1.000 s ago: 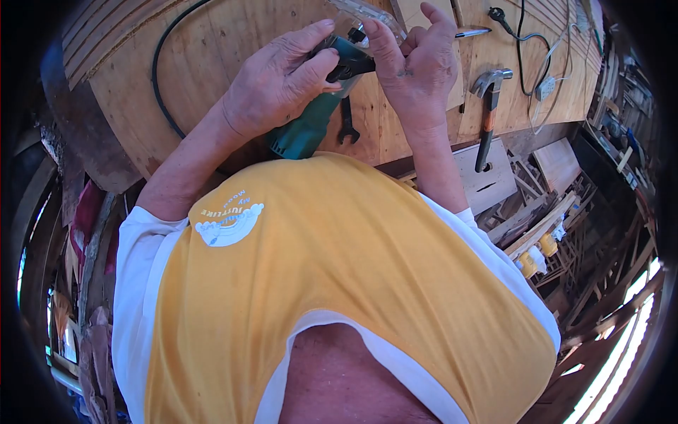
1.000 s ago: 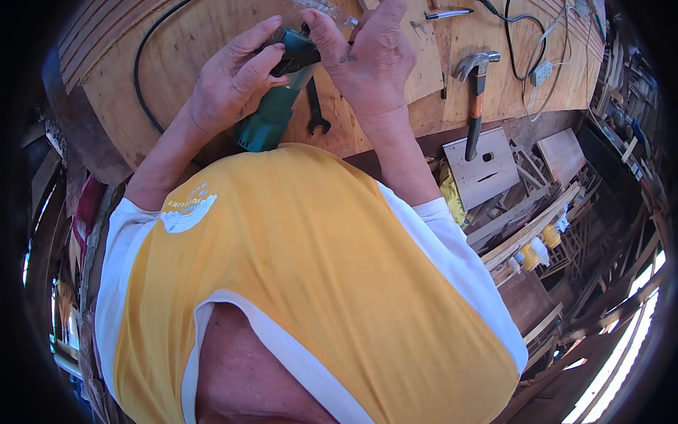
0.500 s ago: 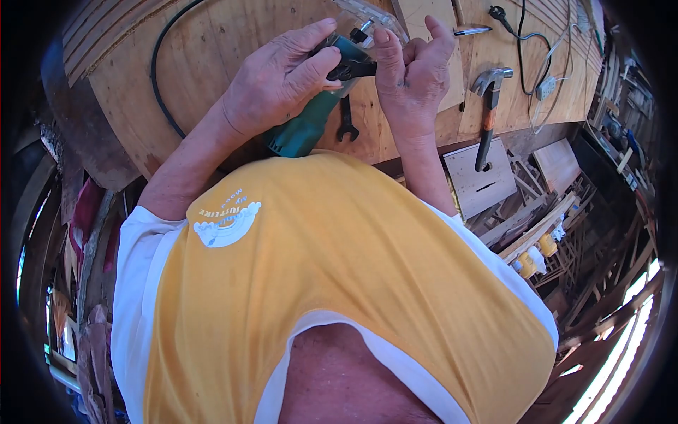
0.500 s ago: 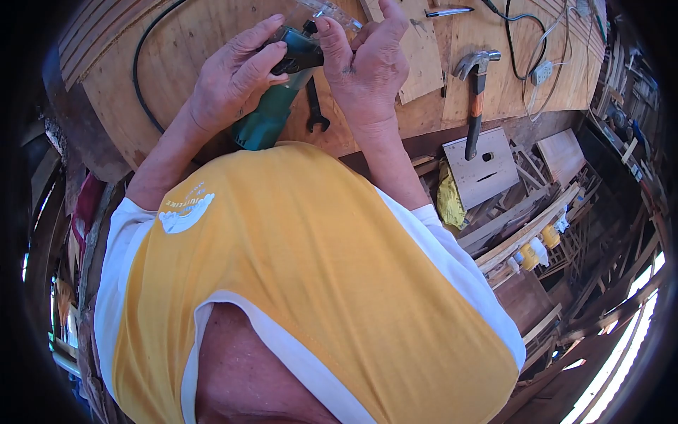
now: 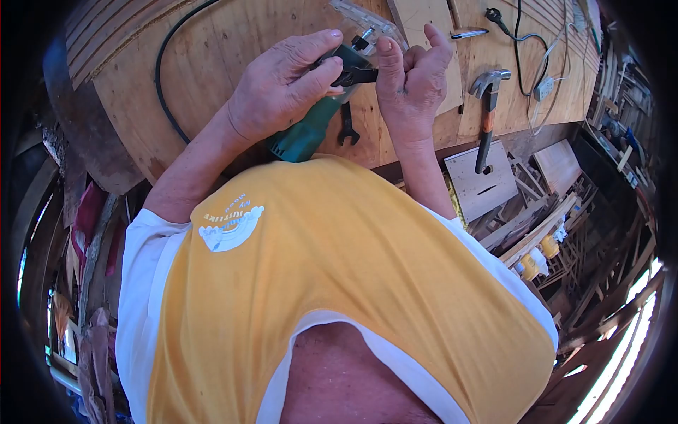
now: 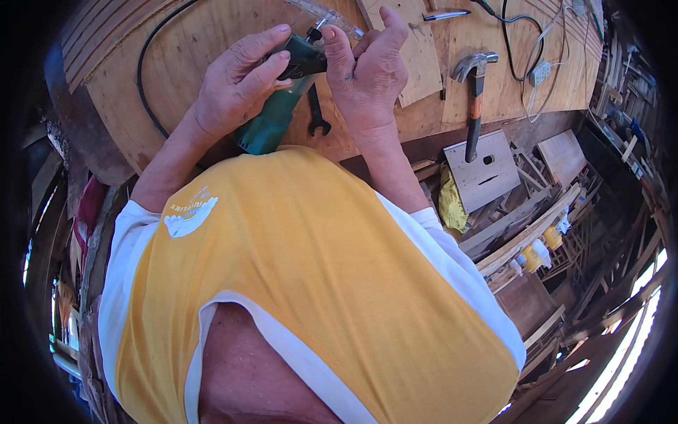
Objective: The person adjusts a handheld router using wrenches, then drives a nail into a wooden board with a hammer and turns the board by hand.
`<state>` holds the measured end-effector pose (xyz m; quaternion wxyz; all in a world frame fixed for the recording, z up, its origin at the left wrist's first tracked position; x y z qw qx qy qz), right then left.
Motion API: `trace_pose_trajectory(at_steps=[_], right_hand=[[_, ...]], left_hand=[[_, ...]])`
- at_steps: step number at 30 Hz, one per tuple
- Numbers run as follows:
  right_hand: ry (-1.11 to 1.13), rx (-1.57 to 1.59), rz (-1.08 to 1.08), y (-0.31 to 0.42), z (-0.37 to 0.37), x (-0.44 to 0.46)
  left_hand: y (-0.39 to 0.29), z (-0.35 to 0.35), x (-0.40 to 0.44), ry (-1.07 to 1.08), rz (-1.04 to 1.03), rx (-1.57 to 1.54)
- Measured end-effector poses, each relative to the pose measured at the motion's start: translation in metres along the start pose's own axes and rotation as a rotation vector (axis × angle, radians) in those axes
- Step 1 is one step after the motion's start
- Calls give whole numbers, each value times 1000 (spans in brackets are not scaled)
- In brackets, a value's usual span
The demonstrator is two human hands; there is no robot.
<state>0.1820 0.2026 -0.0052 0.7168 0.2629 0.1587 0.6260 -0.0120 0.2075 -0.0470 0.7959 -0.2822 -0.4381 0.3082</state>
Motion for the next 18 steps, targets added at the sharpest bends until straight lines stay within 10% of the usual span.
trace_pose_trajectory(at_steps=[18], right_hand=[[70,120,-111,-10,-9,-19]], left_hand=[[2,-1,1,-29,20,-48]])
Point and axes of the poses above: each hand's wrist, its own x-axis towards the middle knuckle, its own z-axis out of the back of the hand, y = z × x, the point moved 5 cm from there along x, towards the middle knuckle, and after that the axes turned 6 degrees about z, right-handed, at the moved point
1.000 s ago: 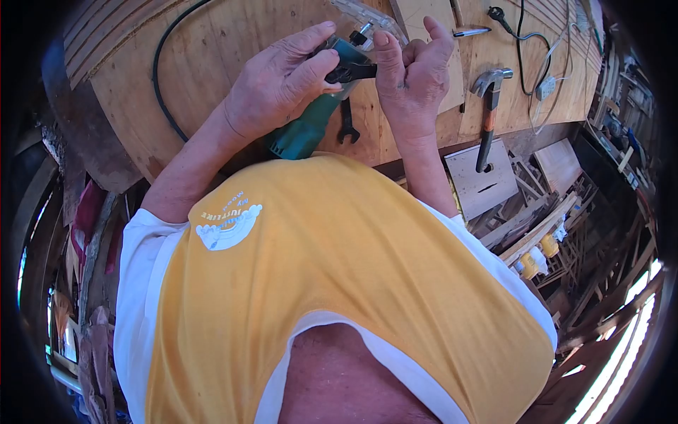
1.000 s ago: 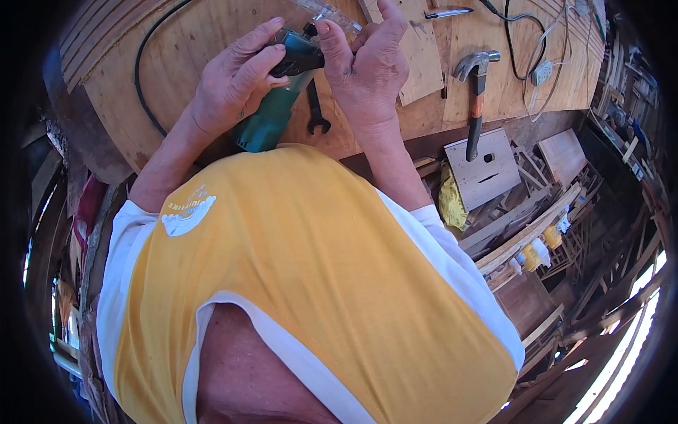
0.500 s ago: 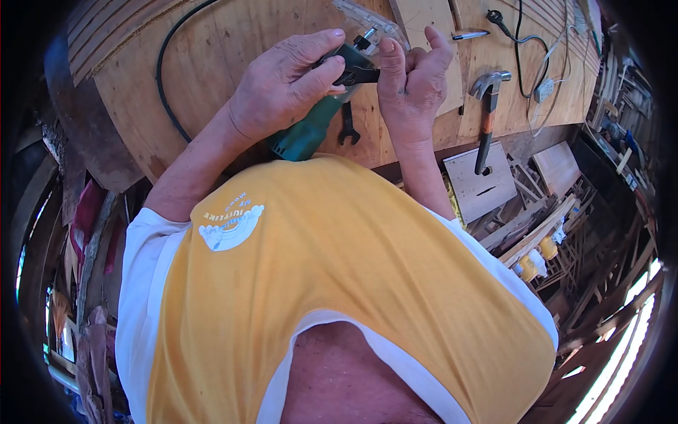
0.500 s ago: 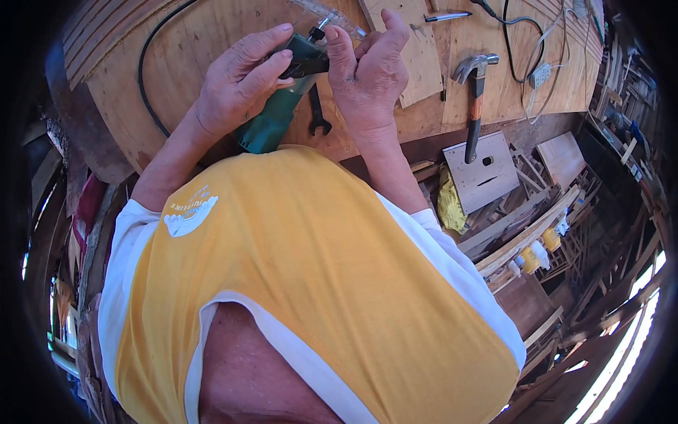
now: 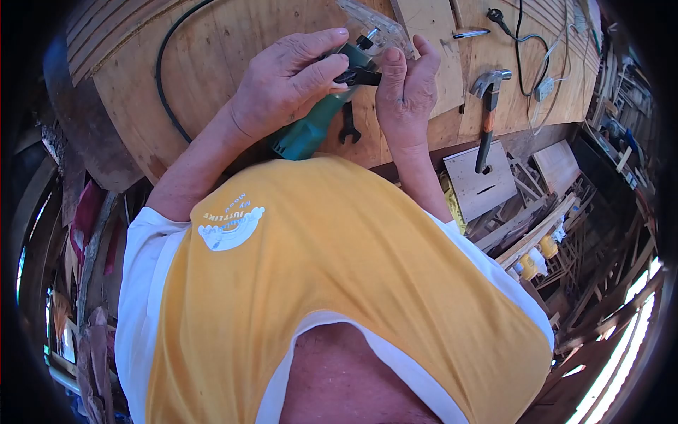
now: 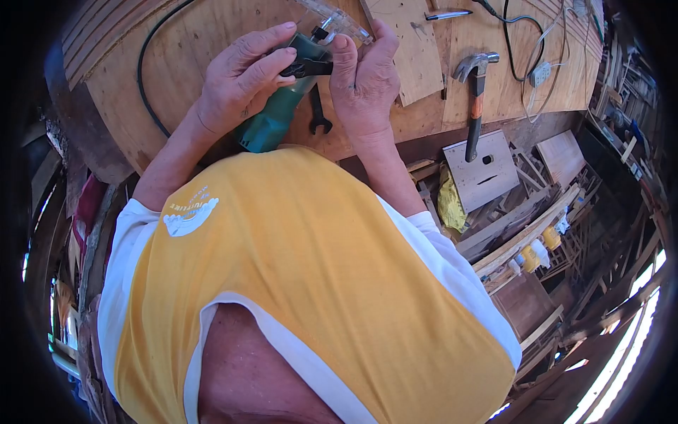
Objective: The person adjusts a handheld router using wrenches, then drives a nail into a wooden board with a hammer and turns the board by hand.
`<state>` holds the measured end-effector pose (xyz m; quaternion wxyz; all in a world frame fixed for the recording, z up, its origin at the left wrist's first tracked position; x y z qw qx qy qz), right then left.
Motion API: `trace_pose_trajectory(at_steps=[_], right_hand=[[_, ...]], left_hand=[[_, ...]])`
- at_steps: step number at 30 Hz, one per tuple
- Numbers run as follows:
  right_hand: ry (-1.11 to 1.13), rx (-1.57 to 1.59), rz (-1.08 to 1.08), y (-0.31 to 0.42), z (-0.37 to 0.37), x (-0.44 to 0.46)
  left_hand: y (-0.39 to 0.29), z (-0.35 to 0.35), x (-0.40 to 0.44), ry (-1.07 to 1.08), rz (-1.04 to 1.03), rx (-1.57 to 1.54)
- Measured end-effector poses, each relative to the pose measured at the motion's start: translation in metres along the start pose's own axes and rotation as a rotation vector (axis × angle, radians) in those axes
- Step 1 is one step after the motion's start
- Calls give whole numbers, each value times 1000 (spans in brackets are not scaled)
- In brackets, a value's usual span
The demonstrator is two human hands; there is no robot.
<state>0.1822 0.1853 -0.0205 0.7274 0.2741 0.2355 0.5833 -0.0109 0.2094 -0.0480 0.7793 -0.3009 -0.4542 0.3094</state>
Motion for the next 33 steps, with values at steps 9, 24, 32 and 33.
trace_pose_trajectory(at_steps=[9,24,32,33], right_hand=[[-13,-58,67,-11,-1,-8],[24,-67,93,-15,-1,-5],[25,-106,33,-10,0,-10],[20,-105,34,-9,0,-10]], left_hand=[[0,1,3,0,20,-16],[0,3,5,63,94,-41],[-3,1,7,58,88,-49],[-4,1,7,63,92,-47]])
Point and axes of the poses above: each hand's wrist, its own x-axis towards the middle knuckle, its own z-axis out of the back of the hand, y = z × x, the point moved 5 cm from there along x, towards the middle knuckle, and after that the axes turned 6 degrees about z, right-handed, at the moved point
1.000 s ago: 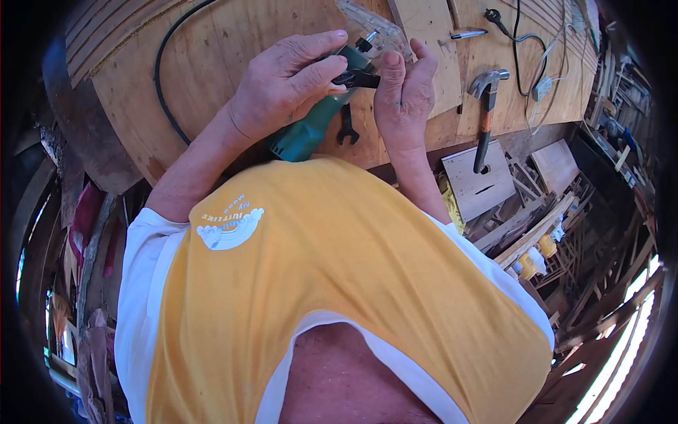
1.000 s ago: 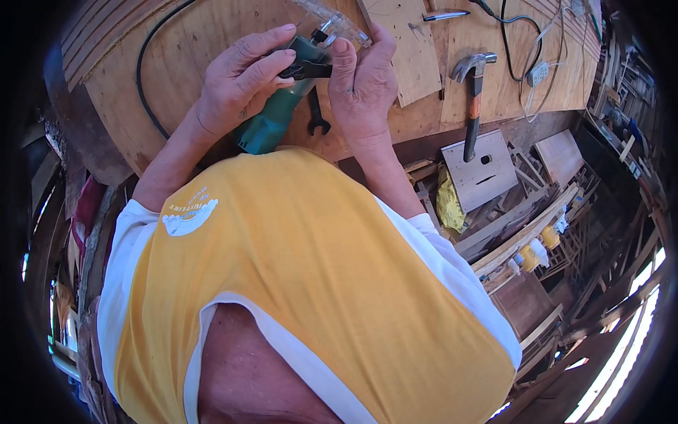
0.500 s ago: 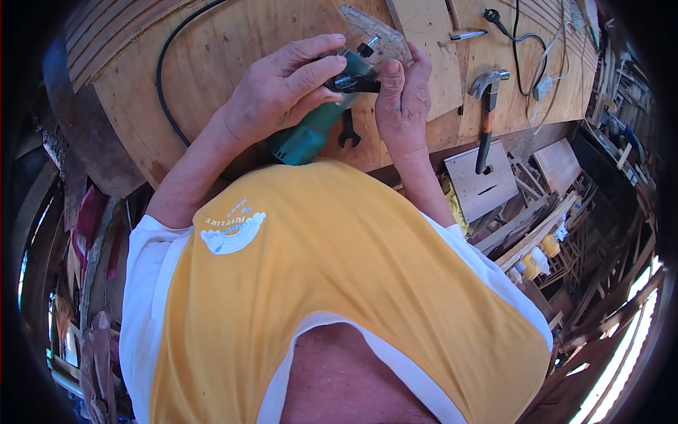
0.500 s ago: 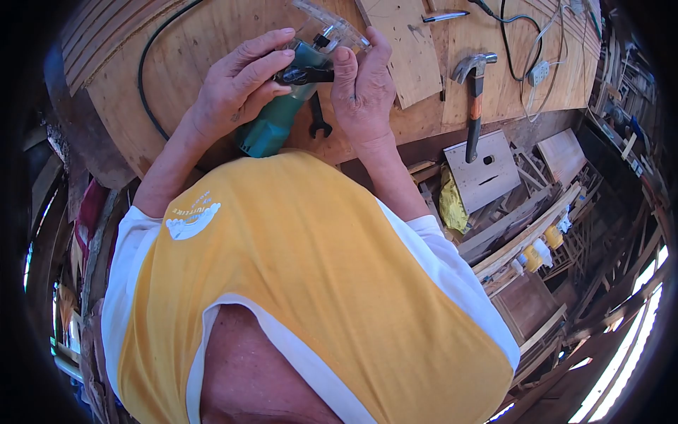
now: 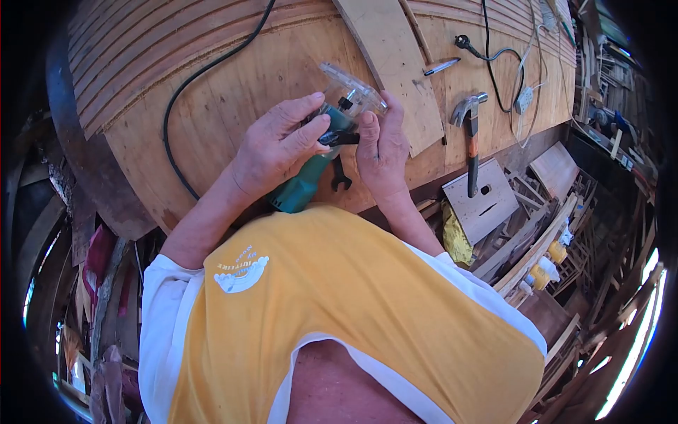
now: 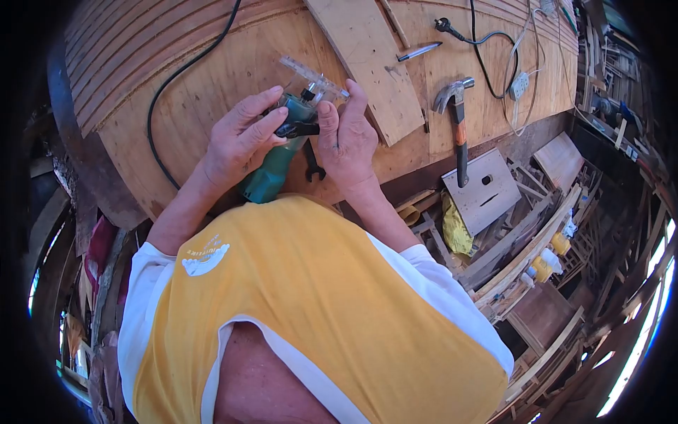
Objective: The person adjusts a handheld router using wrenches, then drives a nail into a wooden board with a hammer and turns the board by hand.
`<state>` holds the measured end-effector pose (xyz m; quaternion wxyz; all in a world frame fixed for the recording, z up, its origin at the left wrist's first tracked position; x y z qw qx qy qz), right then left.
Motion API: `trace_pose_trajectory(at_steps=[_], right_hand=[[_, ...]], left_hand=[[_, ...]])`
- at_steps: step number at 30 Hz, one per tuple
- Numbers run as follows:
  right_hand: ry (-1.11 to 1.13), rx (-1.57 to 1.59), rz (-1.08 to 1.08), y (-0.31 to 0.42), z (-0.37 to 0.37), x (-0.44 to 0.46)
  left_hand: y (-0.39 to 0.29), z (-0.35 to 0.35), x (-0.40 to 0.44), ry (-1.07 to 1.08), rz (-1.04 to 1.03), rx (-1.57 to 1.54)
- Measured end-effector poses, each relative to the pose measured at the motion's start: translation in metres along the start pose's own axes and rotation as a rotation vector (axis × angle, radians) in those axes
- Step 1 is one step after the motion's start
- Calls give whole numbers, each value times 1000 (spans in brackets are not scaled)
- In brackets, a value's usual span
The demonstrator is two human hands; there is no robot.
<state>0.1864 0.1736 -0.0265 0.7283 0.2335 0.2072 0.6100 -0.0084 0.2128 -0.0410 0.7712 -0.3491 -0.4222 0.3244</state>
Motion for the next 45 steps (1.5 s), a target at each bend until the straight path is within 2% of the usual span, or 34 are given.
trace_pose_trajectory(at_steps=[9,13,17,20,22,25,28,29,35,45], right_hand=[[35,82,-31,-7,-2,-8],[-50,221,9,-15,0,2],[-89,195,-7,-7,14,-3],[-237,274,137,-5,32,4],[-364,368,152,-13,53,8],[-282,505,-124,-74,72,14],[-389,488,-38,-101,86,16],[-379,436,-105,-118,88,16],[-377,180,-135,-181,94,19],[-282,-118,129,-170,92,18]], left_hand=[[-3,2,0,15,-11,6],[-6,7,0,33,22,71],[-20,31,-23,-99,151,165],[-23,53,-58,-207,292,214],[-26,71,-78,-288,361,253],[-28,89,-110,-381,410,380],[-29,91,-135,-438,480,432],[-30,87,-140,-446,484,443],[-29,61,-151,-449,473,576],[-24,49,-145,-428,482,779]])
Point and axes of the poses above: each hand's wrist, its own x-axis towards the middle knuckle, its own z-axis out of the back of the hand, y = z × x, the point moved 5 cm from there along x, towards the middle knuckle, and after that the axes turned 6 degrees about z, right-handed, at the moved point
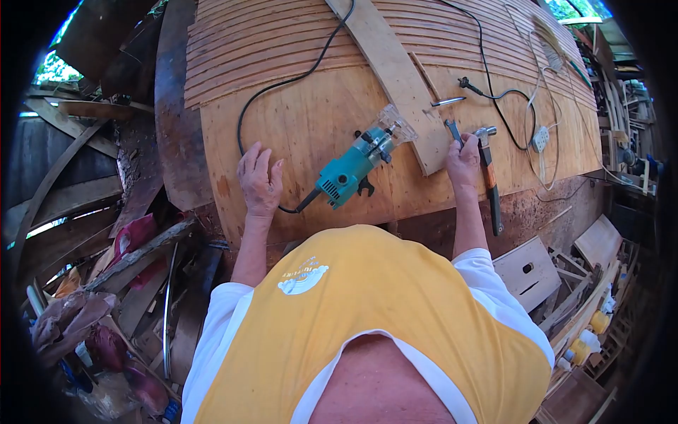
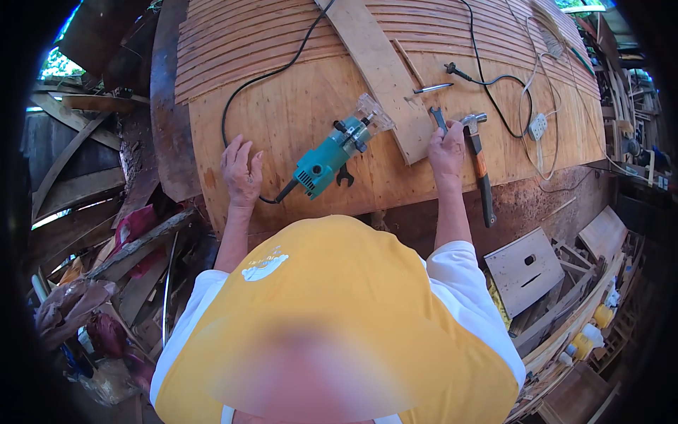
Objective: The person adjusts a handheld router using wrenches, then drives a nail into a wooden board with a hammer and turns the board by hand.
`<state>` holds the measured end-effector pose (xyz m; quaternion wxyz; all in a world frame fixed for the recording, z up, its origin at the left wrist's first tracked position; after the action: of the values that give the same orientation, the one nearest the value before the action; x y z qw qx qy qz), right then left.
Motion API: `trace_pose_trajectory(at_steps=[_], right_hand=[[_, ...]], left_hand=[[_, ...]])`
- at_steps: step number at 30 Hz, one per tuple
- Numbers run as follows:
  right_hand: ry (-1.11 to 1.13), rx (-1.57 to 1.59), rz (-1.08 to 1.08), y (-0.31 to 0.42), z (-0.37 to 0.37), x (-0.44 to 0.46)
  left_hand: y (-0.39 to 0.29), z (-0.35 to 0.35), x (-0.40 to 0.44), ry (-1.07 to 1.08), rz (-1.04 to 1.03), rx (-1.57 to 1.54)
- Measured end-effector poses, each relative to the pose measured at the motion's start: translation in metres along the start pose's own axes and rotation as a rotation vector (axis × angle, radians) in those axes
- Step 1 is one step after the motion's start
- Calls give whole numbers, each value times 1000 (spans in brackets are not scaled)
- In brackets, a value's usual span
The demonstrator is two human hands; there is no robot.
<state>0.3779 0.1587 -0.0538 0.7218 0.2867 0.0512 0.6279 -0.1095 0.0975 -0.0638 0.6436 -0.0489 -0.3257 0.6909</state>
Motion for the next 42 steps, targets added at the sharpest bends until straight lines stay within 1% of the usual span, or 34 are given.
trace_pose_trajectory(at_steps=[9,12,18,21,24,27,30,33,34,36,37,39,40,42], right_hand=[[76,-3,184,14,4,-9],[104,40,200,16,7,-10],[134,61,158,15,8,-14],[191,-99,210,29,14,-20],[232,-154,138,23,13,-25],[187,-208,106,36,24,-28],[100,-125,261,70,30,-43],[158,171,273,117,13,-75],[189,222,272,130,5,-87],[239,328,274,153,-12,-108],[308,394,188,161,-21,-117],[445,516,8,169,-33,-134],[461,604,22,174,-37,-140],[503,485,58,184,-34,-148]], left_hand=[[-8,-3,0,-25,50,110],[-7,-5,-3,-28,70,157],[-13,-6,-1,-41,94,200],[-10,-5,-1,-42,106,209],[-9,-10,-2,-34,104,197],[-5,-6,-2,-53,101,177],[-2,-7,-1,-60,92,135],[4,-6,-3,-72,82,102],[3,-4,-3,-81,79,92],[-13,5,-2,-47,-3,150],[-26,11,2,-30,-47,177],[-63,20,14,43,-126,57],[-80,21,15,81,-163,-3],[-104,1,18,265,-178,-243]])
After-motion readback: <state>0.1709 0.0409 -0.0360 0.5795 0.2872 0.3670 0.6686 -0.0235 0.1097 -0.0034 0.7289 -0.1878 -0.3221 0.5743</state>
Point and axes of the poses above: each hand's wrist, its own x-axis towards the middle knuckle, its own z-axis out of the back of the hand, y = z × x, the point moved 5 cm from there along x, towards the middle knuckle, and after that the axes turned 6 degrees about z, right-handed, at the moved point
